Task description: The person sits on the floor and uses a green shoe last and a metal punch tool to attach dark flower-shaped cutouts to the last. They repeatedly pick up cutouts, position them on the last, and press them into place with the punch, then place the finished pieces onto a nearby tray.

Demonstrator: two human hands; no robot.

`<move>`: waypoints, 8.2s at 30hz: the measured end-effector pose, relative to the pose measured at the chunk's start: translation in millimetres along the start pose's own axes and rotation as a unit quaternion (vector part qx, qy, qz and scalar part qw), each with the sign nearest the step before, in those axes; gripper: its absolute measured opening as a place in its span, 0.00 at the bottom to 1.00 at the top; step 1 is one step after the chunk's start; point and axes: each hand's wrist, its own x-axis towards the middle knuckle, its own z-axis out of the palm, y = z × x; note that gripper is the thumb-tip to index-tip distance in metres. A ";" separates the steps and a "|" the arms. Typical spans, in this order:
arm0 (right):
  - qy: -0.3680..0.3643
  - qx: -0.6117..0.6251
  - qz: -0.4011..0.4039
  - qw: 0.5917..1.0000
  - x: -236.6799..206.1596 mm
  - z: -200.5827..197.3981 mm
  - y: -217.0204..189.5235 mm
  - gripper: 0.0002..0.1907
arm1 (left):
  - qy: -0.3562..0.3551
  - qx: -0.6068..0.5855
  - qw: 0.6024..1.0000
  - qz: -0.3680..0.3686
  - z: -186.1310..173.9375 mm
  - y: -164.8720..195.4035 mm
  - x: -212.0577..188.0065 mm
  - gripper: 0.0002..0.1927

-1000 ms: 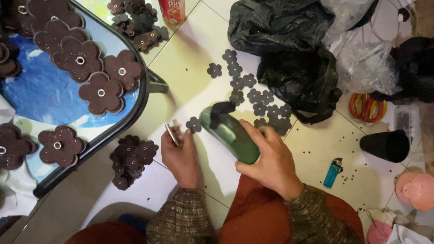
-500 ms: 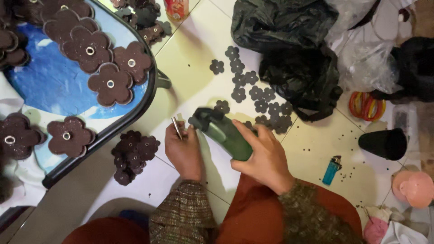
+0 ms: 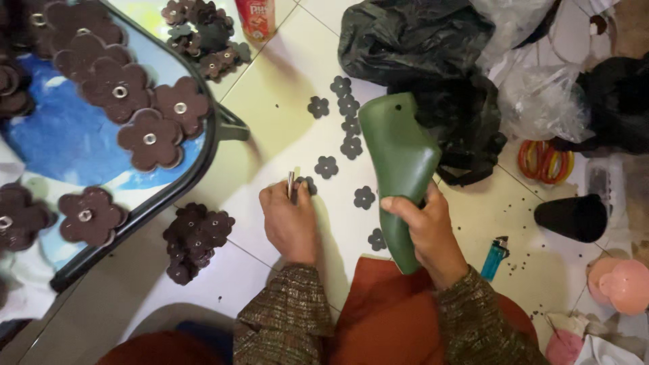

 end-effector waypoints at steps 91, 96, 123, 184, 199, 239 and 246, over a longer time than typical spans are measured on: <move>-0.114 -0.384 -0.303 0.865 17.6 140.1 30.0 0.18 | -0.043 0.233 0.954 0.183 -150.6 -161.0 56.8 0.13; -0.133 -0.326 -0.201 0.914 20.4 141.4 36.2 0.14 | -0.008 0.174 0.964 0.201 -149.8 -162.1 55.4 0.13; 0.007 -0.456 -0.276 0.846 37.3 129.9 48.6 0.04 | -0.009 0.236 0.944 0.232 -141.8 -180.4 55.0 0.12; -0.228 -0.381 -0.441 0.780 -40.9 198.8 45.2 0.19 | -0.008 0.287 0.938 0.192 -155.8 -136.6 52.0 0.09; -0.242 -0.322 -0.278 0.872 -18.6 202.0 40.6 0.08 | -0.040 0.356 0.916 0.178 -156.0 -133.5 51.6 0.07; -0.108 -0.460 -0.284 0.834 37.3 197.2 17.8 0.12 | -0.060 0.279 0.944 0.167 -148.6 -142.4 52.4 0.07; -0.313 -0.432 -0.276 0.800 24.8 236.3 26.4 0.13 | 0.007 0.234 0.952 0.197 -146.4 -148.3 52.6 0.06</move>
